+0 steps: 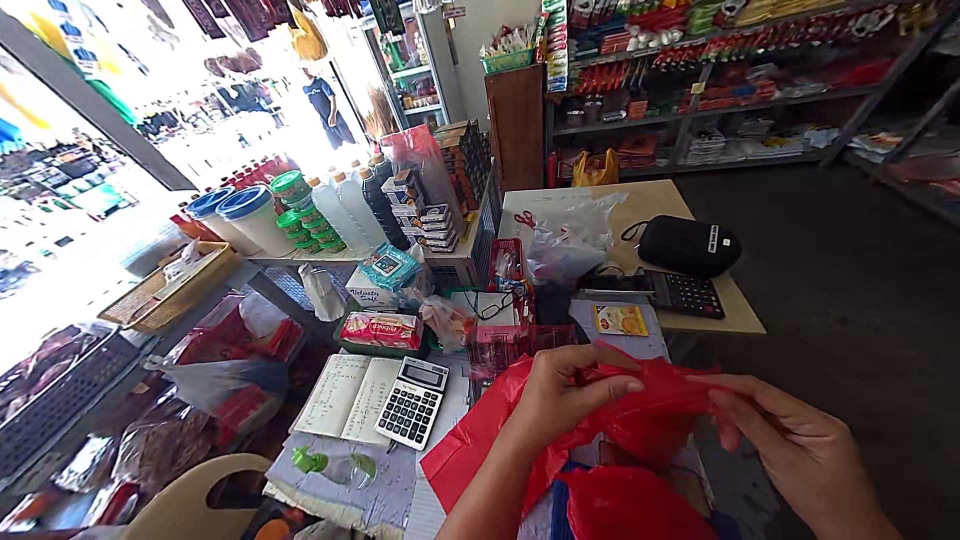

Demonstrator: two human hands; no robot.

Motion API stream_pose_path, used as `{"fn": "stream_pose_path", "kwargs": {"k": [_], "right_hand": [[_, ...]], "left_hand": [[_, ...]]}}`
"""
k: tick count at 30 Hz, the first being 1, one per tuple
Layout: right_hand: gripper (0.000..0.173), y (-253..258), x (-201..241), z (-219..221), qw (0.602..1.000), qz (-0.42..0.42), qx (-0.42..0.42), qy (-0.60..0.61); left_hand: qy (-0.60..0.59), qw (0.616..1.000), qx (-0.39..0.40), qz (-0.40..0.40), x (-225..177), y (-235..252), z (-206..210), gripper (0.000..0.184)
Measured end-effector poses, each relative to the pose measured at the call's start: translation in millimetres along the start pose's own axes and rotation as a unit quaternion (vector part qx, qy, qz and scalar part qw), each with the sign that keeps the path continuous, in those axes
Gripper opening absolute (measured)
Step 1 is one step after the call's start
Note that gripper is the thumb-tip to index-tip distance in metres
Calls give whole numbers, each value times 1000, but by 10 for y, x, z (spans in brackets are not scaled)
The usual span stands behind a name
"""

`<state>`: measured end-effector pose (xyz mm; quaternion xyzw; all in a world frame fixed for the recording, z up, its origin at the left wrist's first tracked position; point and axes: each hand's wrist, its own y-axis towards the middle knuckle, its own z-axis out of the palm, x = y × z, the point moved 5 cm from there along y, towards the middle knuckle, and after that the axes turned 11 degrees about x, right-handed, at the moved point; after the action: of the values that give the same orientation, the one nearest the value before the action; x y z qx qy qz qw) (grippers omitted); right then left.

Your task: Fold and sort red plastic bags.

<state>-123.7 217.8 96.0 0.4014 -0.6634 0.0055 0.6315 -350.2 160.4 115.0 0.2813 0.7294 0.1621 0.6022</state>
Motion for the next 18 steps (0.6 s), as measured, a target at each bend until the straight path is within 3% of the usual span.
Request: {"fn": "stream_pose_path", "kwargs": {"k": [2, 6, 11, 15, 18], "right_hand": [[24, -23, -30, -81, 998, 6, -46, -45], [22, -17, -29, -127, 994, -19, -57, -92], [15, -104, 8, -111, 995, 31, -74, -61], [29, -144, 16, -168, 995, 36, -85, -50], [21, -168, -10, -222, 994, -18, -86, -72]], "left_hand": [[-23, 1000, 21, -3, 26, -7, 1, 28], [40, 999, -6, -13, 47, -65, -80, 11], [45, 998, -38, 22, 114, -61, -50, 17], [62, 998, -4, -22, 148, -47, 42, 33], [75, 997, 16, -16, 250, -88, 78, 13]]}}
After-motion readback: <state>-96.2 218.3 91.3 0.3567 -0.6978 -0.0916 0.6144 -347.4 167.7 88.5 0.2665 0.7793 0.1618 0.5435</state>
